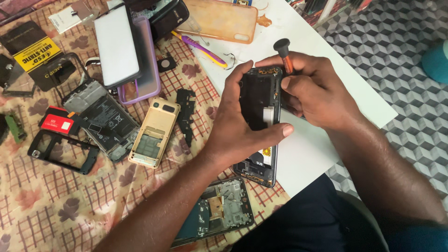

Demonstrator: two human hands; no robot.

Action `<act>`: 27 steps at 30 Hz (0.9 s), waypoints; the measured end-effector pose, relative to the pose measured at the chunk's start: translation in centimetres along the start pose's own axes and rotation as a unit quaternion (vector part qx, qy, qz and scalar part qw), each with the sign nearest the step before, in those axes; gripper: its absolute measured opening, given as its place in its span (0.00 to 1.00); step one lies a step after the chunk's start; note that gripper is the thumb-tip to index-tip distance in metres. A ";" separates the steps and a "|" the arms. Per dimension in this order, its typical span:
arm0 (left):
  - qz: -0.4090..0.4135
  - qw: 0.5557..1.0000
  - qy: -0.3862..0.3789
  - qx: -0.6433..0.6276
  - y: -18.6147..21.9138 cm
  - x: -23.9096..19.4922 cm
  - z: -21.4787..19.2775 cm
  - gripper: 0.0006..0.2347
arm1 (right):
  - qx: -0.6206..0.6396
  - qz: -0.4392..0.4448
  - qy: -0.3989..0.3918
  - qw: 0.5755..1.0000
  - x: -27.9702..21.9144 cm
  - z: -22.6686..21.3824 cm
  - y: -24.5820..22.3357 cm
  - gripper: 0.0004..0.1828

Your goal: The person uses a screwdriver to remove screws from a disassembled smartphone chassis and then uses a toothbrush to clean the interior of a gold-colored phone frame. The person handles the phone chassis and frame while working at a cluttered table.

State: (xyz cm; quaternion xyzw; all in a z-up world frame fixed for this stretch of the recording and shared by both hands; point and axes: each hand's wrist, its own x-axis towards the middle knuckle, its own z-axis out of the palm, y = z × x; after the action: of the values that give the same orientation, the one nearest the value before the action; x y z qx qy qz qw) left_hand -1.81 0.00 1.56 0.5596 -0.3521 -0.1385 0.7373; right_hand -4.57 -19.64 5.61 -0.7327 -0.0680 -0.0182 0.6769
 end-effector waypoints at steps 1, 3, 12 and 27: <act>-0.010 0.999 0.004 0.030 0.1 0.0 0.0 0.48 | -0.017 0.001 0.004 1.000 0.0 0.0 0.1 0.25; -0.031 0.996 0.013 0.089 0.4 -0.1 -0.1 0.48 | -0.050 0.004 0.012 0.999 -0.1 -0.1 0.2 0.27; -0.042 0.993 0.016 0.105 0.7 -0.2 -0.2 0.49 | 0.036 -0.011 -0.014 0.999 0.1 -0.7 1.0 0.24; -0.019 0.977 0.016 0.214 0.7 0.1 -0.1 0.50 | -0.035 0.001 0.020 0.999 -0.1 -0.5 0.5 0.28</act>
State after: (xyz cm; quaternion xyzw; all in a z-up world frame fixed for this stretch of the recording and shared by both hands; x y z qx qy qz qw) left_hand -1.84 0.28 2.26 0.7132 -0.3508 -0.0646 0.6034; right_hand -4.61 -20.17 5.17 -0.7557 -0.0527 -0.0345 0.6519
